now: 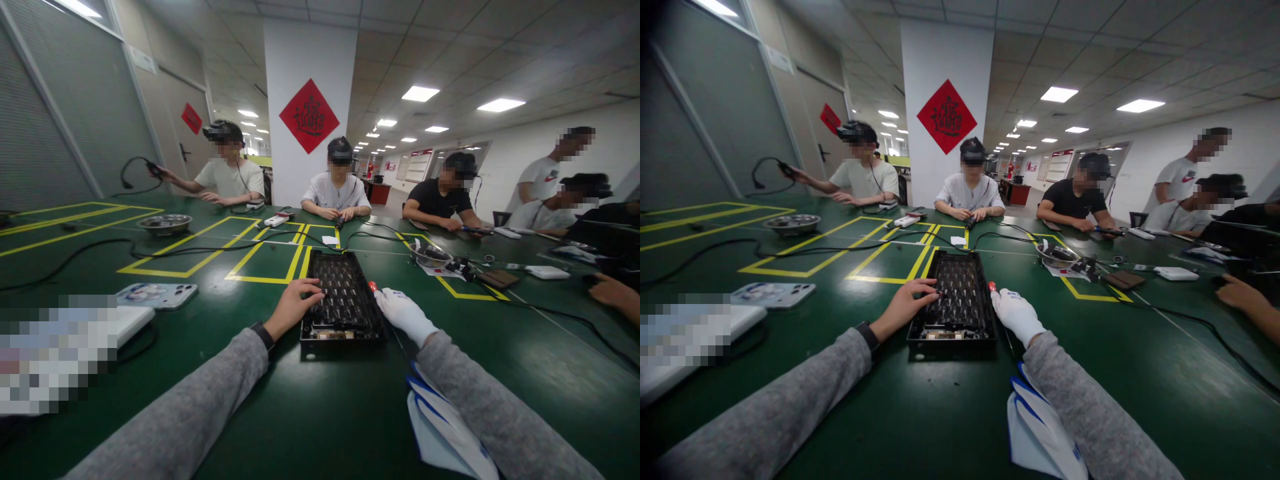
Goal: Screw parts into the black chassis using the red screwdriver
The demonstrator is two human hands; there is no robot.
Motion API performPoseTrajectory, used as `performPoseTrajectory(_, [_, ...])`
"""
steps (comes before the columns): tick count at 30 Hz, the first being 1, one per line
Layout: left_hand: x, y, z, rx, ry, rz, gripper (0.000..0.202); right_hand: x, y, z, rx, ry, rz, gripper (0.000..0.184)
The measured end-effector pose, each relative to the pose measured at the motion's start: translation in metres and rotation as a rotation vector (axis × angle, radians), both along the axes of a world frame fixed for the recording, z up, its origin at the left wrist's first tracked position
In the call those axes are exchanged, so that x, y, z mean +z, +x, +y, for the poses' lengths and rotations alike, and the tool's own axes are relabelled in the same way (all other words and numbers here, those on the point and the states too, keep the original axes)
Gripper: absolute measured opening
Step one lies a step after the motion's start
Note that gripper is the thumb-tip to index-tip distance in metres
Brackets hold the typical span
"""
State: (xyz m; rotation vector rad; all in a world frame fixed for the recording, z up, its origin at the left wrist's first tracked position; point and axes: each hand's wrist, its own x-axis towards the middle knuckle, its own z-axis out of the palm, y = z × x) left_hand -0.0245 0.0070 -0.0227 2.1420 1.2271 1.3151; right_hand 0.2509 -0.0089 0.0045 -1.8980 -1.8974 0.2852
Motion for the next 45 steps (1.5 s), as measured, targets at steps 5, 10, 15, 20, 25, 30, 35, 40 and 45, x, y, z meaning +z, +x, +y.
performPoseTrajectory(5, [0.004, 0.000, -0.004, -0.002, 0.035, 0.030, 0.019, 0.026, -0.012, -0.004, 0.077, 0.150, 0.037, 0.040])
performPoseTrajectory(10, [0.008, 0.001, -0.008, -0.028, 0.063, 0.072, 0.022, 0.034, -0.060, -0.001, 0.445, 0.112, 0.451, 0.024])
performPoseTrajectory(15, [0.009, 0.001, -0.008, -0.032, 0.060, 0.114, 0.025, 0.023, -0.092, 0.010, 0.561, 0.166, 0.502, 0.021])
performPoseTrajectory(20, [0.009, 0.002, -0.007, -0.060, 0.045, 0.182, 0.026, 0.009, -0.095, 0.009, 0.566, 0.182, 0.483, 0.020])
performPoseTrajectory(25, [0.011, 0.002, -0.006, -0.094, 0.029, 0.221, 0.028, 0.004, -0.095, 0.006, 0.535, 0.178, 0.398, 0.015])
performPoseTrajectory(30, [0.013, 0.002, -0.006, -0.120, 0.013, 0.228, 0.030, 0.005, -0.096, 0.004, 0.533, 0.155, 0.377, 0.014])
performPoseTrajectory(35, [0.013, 0.002, -0.007, -0.085, 0.015, 0.233, 0.031, 0.007, -0.097, 0.003, 0.534, 0.148, 0.383, 0.014])
performPoseTrajectory(40, [0.013, 0.002, -0.010, 0.006, 0.049, 0.196, 0.024, 0.006, -0.096, 0.006, 0.509, 0.150, 0.419, 0.018])
performPoseTrajectory(45, [0.014, 0.002, -0.010, -0.076, 0.041, 0.178, 0.023, 0.007, -0.096, 0.005, 0.506, 0.142, 0.471, 0.020])
